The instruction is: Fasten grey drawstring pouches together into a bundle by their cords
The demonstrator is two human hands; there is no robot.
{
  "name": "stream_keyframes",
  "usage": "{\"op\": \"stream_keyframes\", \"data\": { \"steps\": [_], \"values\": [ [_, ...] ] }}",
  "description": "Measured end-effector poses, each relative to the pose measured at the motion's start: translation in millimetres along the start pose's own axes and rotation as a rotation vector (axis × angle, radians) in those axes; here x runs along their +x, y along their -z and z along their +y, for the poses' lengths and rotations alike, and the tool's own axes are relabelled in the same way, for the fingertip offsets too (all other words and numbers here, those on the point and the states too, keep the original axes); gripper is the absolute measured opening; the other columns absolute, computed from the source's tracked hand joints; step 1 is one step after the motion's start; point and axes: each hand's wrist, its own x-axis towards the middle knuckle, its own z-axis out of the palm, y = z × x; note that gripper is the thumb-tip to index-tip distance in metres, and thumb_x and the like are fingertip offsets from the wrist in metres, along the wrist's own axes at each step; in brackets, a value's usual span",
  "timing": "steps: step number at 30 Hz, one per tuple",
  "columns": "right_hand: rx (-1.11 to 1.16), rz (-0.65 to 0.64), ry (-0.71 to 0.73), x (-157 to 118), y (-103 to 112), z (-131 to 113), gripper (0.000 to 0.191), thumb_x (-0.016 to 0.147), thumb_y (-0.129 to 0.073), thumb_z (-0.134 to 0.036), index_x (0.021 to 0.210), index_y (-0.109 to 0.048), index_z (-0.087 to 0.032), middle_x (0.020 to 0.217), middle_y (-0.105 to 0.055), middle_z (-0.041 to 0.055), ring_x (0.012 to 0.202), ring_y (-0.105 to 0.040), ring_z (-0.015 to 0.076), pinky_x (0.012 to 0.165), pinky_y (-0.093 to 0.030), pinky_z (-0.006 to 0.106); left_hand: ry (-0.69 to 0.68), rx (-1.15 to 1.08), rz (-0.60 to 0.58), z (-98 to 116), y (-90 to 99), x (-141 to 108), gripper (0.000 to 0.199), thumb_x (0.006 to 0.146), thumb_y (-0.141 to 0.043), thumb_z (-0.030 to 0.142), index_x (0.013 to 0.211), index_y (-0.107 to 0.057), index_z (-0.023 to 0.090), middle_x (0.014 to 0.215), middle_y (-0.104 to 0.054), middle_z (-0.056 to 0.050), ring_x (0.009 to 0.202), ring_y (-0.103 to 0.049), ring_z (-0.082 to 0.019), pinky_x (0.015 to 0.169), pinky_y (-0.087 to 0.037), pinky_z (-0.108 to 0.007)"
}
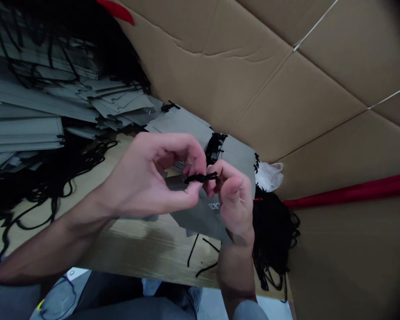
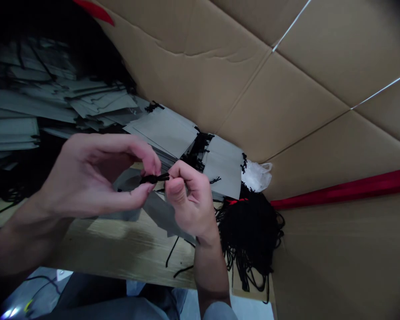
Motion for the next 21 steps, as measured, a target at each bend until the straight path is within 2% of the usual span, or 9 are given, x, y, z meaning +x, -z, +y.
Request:
{"op": "stream_keyframes", "data": {
  "steps": [5,10,12,16,18,21],
  "values": [
    [-0.165,0.08,0.105,1,-8,0,0.048,0.118,-0.063,-0.053,0.081,-0.063,-0.023,0.07,-0.05,-0.004,0.064,-0.043,0.0122,0.058,-0.033,0.029,0.003,0.069,-0.053,3,-2.1,0,0.022,0.076,-0.076,0.003,0.088,-0.073,0.021,0.082,-0.075,0.002,0.073,-0.067,-0.013,0.063,-0.054,-0.026],
    [-0.192,0.128,0.105,1,-7,-5,0.043,0.116,-0.064,-0.056,0.087,-0.07,-0.024,0.073,-0.059,-0.0025,0.065,-0.05,0.0137,0.058,-0.041,0.029,0.001,0.061,-0.052,1,-3.6,1,0.02,0.08,-0.078,0.007,0.087,-0.073,0.025,0.078,-0.072,0.002,0.07,-0.064,-0.014,0.061,-0.052,-0.029],
    [-0.174,0.132,0.074,0,-6,-10,0.033,0.113,-0.071,-0.054,0.096,-0.072,-0.026,0.081,-0.066,-0.0012,0.069,-0.057,0.0147,0.06,-0.047,0.028,-0.001,0.056,-0.034,-1,-3.9,1,0.02,0.079,-0.079,0.009,0.086,-0.073,0.027,0.078,-0.072,0.002,0.069,-0.064,-0.015,0.061,-0.051,-0.031],
    [-0.155,0.123,0.042,-4,-5,-17,0.005,0.106,-0.078,-0.03,0.107,-0.074,-0.027,0.092,-0.072,-0.0011,0.073,-0.062,0.0139,0.064,-0.053,0.027,-0.005,0.083,0.001,-3,-4.1,0,0.021,0.078,-0.079,0.01,0.088,-0.073,0.028,0.081,-0.073,0.002,0.072,-0.064,-0.017,0.064,-0.05,-0.033],
    [-0.19,0.139,0.047,-6,-5,-18,0.006,0.105,-0.076,-0.022,0.109,-0.075,-0.027,0.093,-0.074,-0.0011,0.074,-0.064,0.0141,0.066,-0.055,0.028,-0.012,0.105,0.0,-4,-4.2,0,0.023,0.077,-0.078,0.008,0.088,-0.073,0.028,0.083,-0.073,0.002,0.074,-0.065,-0.017,0.066,-0.051,-0.033],
    [-0.225,0.156,0.067,-8,-7,-17,0.011,0.101,-0.079,-0.021,0.11,-0.077,-0.026,0.097,-0.076,-0.0001,0.079,-0.069,0.016,0.069,-0.058,0.031,-0.027,0.132,-0.011,-5,-4.1,-1,0.023,0.078,-0.077,0.007,0.089,-0.074,0.027,0.086,-0.073,0.002,0.077,-0.068,-0.017,0.067,-0.052,-0.033]
  ]
}}
